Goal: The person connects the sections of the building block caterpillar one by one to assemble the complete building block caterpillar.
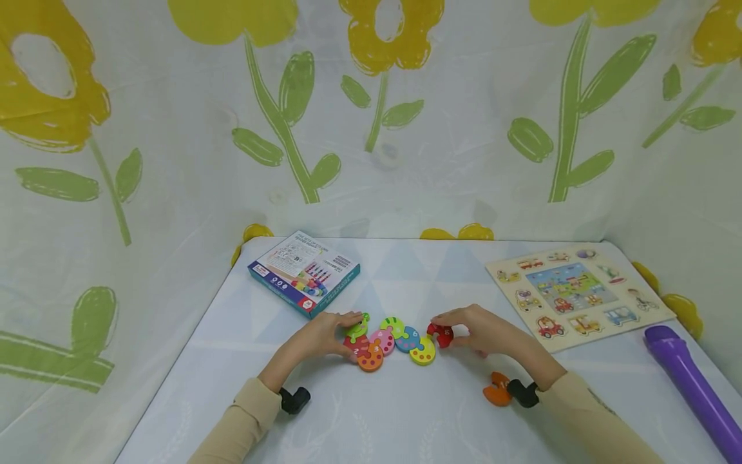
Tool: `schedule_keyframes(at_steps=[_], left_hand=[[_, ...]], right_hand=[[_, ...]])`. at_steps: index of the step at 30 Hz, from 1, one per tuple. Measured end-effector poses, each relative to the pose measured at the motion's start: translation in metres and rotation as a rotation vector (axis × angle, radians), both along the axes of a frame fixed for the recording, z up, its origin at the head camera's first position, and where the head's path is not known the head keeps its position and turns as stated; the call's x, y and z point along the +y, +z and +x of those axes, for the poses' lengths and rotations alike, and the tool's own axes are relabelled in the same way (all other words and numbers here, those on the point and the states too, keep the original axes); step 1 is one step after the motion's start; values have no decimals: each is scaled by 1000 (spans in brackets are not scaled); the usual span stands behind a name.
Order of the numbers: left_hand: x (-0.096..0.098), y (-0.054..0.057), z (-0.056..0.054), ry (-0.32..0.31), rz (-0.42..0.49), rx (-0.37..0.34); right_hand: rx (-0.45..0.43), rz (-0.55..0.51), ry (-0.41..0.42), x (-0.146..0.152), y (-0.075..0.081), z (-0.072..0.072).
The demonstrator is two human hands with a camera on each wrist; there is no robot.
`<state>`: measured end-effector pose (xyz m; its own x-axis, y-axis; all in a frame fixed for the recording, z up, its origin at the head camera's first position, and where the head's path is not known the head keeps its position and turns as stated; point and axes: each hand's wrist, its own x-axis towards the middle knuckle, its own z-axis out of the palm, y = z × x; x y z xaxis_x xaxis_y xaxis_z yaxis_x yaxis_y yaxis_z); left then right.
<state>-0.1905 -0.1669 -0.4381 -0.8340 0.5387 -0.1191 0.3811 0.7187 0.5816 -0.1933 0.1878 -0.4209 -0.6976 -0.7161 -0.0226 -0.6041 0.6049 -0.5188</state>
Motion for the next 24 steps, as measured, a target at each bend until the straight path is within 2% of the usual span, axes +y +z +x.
schedule_keyframes(at_steps=[12, 24], left_hand=[[0, -2, -1, 3, -3, -11], [1, -2, -1, 11, -4, -6]], right_hand=[[22, 70, 57, -9, -1, -8], [8, 133, 57, -18, 2, -11]])
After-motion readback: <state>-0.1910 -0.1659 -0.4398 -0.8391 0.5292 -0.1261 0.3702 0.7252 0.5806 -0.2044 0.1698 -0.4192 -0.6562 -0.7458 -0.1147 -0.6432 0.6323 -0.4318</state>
